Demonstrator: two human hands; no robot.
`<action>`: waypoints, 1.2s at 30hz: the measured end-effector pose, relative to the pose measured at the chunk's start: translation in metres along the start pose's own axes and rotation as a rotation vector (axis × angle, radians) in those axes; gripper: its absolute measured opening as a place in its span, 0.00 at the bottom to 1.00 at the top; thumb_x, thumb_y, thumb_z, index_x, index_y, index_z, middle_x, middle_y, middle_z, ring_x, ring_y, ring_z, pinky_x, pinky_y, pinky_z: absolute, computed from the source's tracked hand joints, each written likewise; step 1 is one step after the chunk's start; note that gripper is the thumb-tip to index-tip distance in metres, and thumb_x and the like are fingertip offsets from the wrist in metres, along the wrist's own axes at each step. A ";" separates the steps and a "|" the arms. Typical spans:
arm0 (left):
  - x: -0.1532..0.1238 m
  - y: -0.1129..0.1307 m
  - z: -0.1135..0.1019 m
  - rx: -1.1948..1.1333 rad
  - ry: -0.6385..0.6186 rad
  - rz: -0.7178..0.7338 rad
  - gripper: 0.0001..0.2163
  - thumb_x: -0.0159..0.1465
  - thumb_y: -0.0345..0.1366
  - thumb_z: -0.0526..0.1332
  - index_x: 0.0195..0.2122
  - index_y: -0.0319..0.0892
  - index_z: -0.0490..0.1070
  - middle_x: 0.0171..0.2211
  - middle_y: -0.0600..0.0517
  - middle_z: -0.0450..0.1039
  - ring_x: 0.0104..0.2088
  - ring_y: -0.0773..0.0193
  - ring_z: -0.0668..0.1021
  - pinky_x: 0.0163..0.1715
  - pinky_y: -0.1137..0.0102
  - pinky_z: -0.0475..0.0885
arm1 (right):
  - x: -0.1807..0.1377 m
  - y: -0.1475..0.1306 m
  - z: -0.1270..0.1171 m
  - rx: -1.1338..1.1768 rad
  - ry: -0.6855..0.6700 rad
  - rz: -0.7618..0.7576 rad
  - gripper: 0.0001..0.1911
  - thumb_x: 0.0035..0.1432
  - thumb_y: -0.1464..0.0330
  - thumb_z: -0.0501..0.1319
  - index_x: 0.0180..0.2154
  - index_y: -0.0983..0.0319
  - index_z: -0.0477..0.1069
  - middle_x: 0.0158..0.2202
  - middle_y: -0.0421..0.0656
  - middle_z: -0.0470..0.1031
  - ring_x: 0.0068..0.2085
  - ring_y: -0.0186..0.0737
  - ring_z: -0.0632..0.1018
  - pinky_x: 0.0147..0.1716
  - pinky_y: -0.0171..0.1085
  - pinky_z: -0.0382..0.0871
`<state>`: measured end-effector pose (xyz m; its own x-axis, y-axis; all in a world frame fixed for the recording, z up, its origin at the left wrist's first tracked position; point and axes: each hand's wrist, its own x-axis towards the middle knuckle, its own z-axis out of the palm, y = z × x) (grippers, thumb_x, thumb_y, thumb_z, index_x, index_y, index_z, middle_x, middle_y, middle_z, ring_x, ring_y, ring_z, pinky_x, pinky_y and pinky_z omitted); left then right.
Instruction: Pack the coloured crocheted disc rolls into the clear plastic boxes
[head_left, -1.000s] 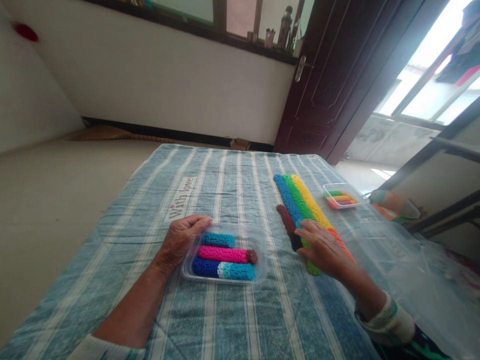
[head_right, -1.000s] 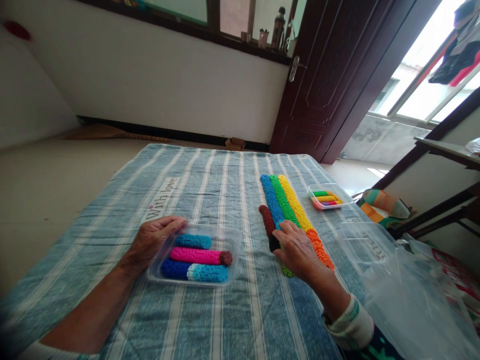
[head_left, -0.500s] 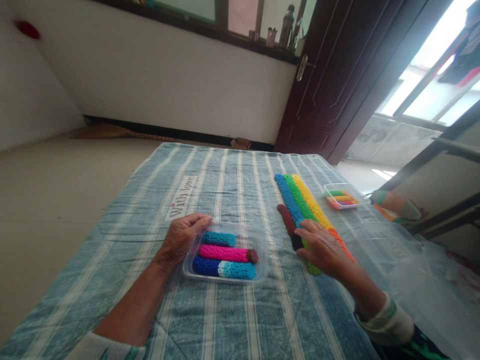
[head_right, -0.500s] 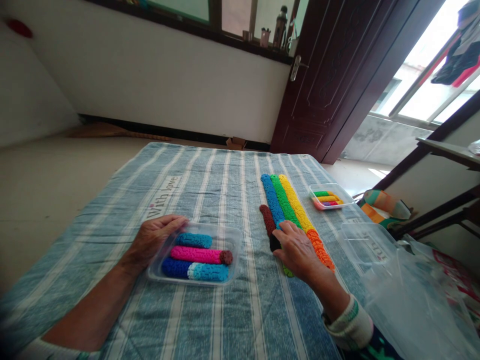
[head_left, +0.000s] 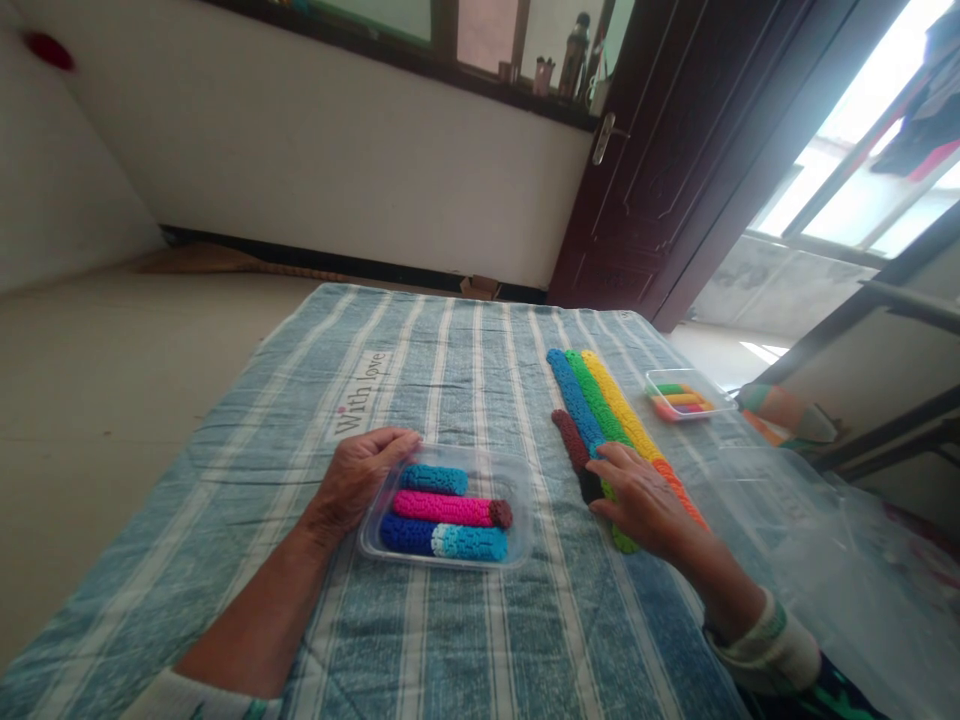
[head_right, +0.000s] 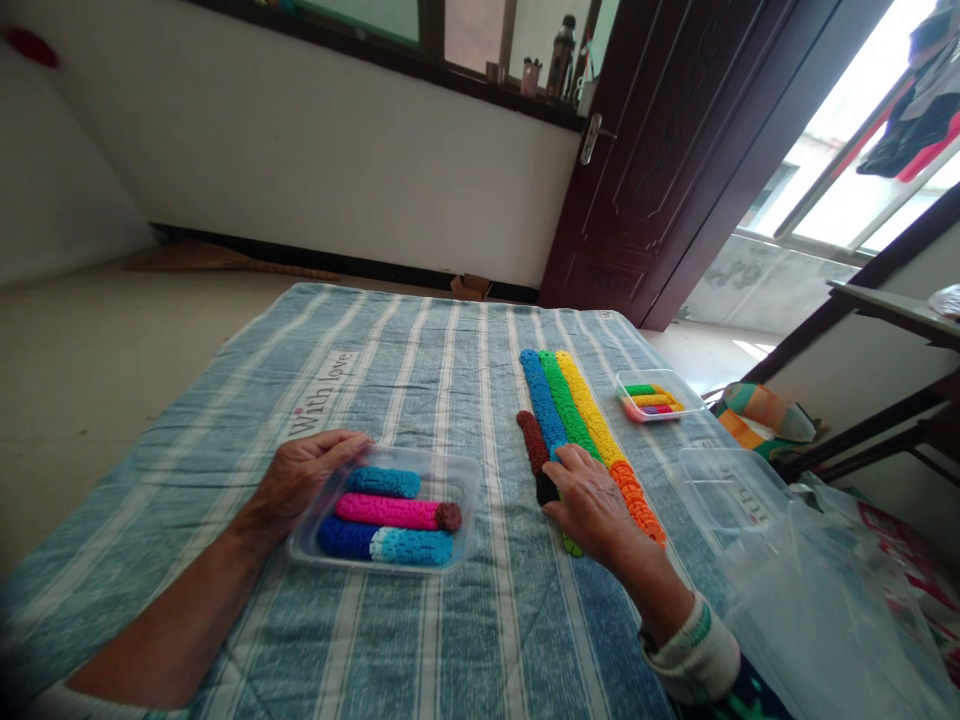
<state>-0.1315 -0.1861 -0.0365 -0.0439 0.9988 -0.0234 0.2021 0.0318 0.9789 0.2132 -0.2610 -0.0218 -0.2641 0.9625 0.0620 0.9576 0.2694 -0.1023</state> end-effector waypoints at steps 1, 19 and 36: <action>0.000 0.000 0.000 0.003 0.001 0.001 0.18 0.48 0.53 0.68 0.27 0.41 0.79 0.22 0.53 0.75 0.27 0.61 0.73 0.31 0.68 0.69 | 0.000 0.000 0.000 0.001 0.000 -0.001 0.12 0.53 0.72 0.66 0.42 0.62 0.74 0.50 0.51 0.70 0.54 0.53 0.70 0.52 0.49 0.67; -0.001 0.002 0.002 -0.024 0.003 -0.007 0.18 0.47 0.52 0.69 0.27 0.41 0.79 0.22 0.53 0.75 0.27 0.61 0.73 0.29 0.69 0.70 | 0.002 -0.004 -0.004 -0.007 -0.013 0.028 0.12 0.54 0.72 0.65 0.43 0.63 0.75 0.53 0.52 0.68 0.57 0.54 0.68 0.55 0.51 0.65; -0.002 0.003 0.002 0.010 0.008 0.021 0.21 0.47 0.55 0.68 0.28 0.40 0.79 0.22 0.52 0.76 0.26 0.60 0.74 0.29 0.68 0.71 | 0.002 0.003 0.003 -0.008 0.010 0.013 0.14 0.53 0.71 0.65 0.44 0.60 0.74 0.54 0.49 0.68 0.60 0.53 0.66 0.58 0.51 0.63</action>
<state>-0.1290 -0.1879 -0.0342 -0.0477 0.9989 -0.0011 0.2125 0.0113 0.9771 0.2150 -0.2578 -0.0251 -0.2504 0.9656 0.0703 0.9619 0.2564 -0.0948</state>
